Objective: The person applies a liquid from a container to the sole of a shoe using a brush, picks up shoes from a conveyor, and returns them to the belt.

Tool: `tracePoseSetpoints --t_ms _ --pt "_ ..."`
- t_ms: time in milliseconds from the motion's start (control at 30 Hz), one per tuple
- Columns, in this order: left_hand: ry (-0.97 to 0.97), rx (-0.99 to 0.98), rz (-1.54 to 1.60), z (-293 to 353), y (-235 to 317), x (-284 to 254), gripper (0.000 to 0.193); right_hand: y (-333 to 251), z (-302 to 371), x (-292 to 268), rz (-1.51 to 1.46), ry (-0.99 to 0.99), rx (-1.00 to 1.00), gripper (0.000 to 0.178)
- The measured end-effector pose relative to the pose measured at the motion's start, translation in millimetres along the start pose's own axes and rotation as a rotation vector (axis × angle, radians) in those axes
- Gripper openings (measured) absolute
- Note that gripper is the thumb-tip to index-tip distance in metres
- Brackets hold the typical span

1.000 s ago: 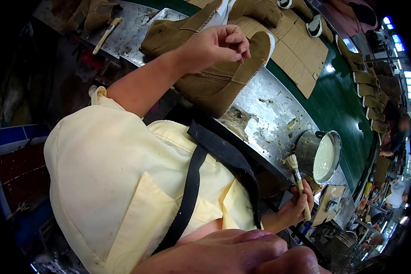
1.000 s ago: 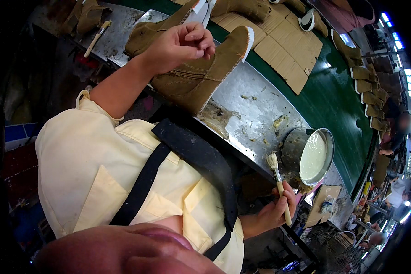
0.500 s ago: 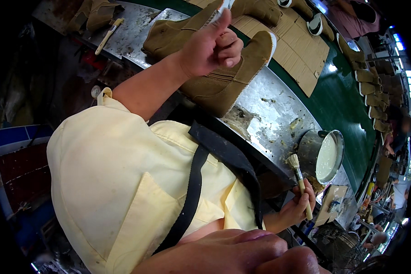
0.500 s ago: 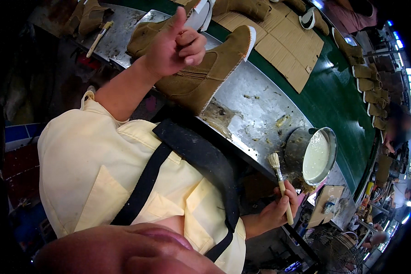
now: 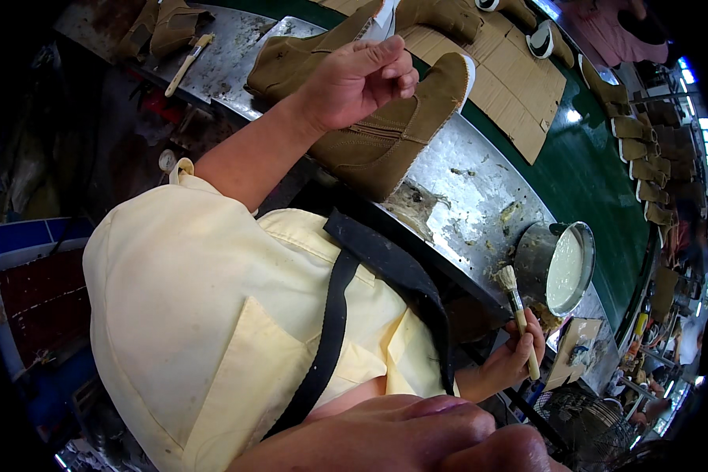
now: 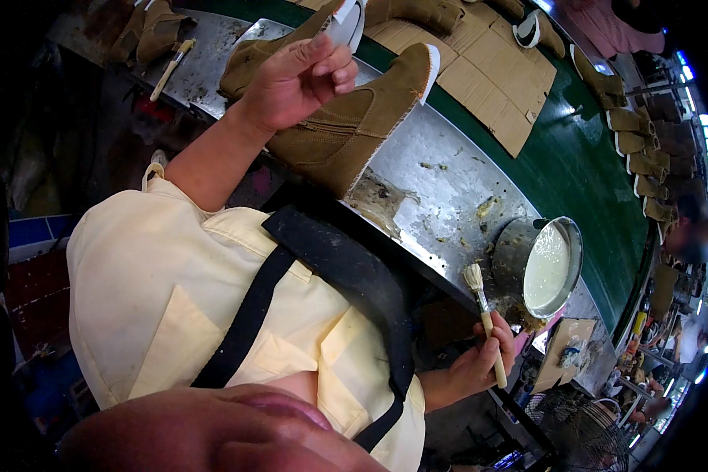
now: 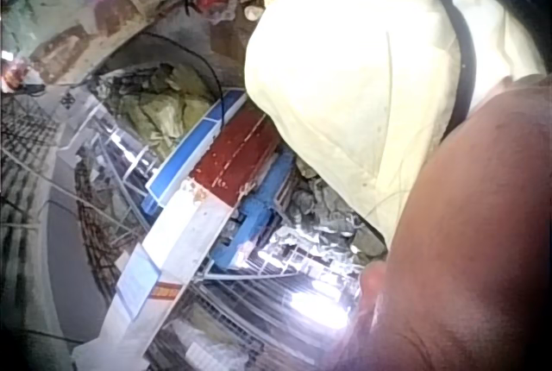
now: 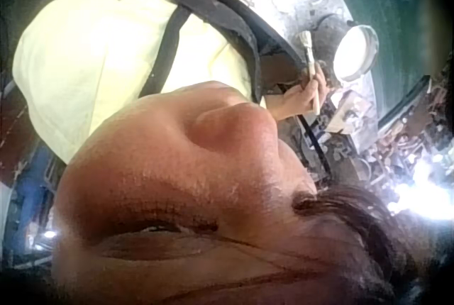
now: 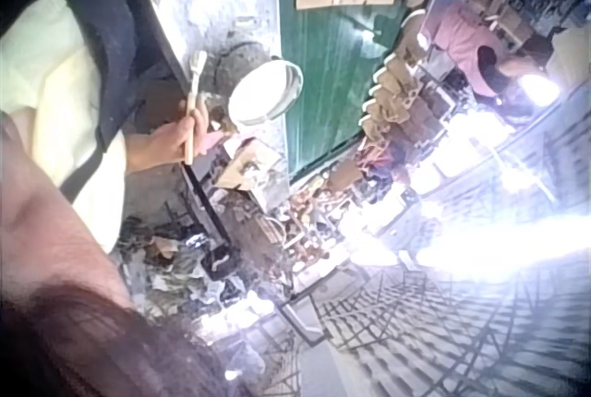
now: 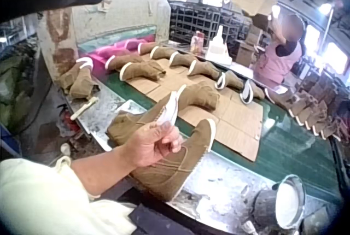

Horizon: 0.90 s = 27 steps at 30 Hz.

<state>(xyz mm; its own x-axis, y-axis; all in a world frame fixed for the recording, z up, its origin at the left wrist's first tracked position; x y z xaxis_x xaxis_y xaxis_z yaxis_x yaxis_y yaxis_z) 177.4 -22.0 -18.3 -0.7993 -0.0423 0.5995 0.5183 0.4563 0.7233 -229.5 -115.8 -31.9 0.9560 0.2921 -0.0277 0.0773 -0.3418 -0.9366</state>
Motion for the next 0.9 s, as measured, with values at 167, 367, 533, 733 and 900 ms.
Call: tracePoseSetpoints --t_ms 167,367,533,733,900 --pt "-0.213 -0.178 0.267 2.4 -7.4 -10.1 0.040 -1.9 1.8 -1.5 0.012 0.000 -0.001 0.018" --pt "0.018 -0.107 0.061 3.4 -5.9 2.8 0.040 -2.5 2.8 -0.9 0.012 -0.008 -0.003 0.019" --pt "-0.068 -0.046 -0.101 4.7 -5.0 7.7 0.033 -2.9 3.6 -2.1 0.010 0.029 0.010 0.017" --pt "0.039 -0.106 0.035 9.4 -7.1 2.3 0.026 -2.7 4.0 -3.2 0.004 0.016 0.003 0.018" --pt "0.081 -0.217 0.049 6.7 -11.6 7.7 0.029 -6.9 4.9 -3.1 0.005 0.056 0.001 0.017"
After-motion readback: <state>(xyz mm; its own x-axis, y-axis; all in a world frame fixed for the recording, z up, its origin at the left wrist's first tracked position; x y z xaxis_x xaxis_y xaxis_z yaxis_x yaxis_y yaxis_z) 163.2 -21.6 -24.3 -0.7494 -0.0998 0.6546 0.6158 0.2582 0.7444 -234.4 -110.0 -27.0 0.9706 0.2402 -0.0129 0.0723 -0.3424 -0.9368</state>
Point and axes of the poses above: each hand's wrist, its own z-axis away from the middle knuckle, its own x-axis out of the palm, y = z × x, the point moved 5 cm from there along -z, towards the middle knuckle, and after that the axes turned 1 degree about -y, right-handed, at the moved point
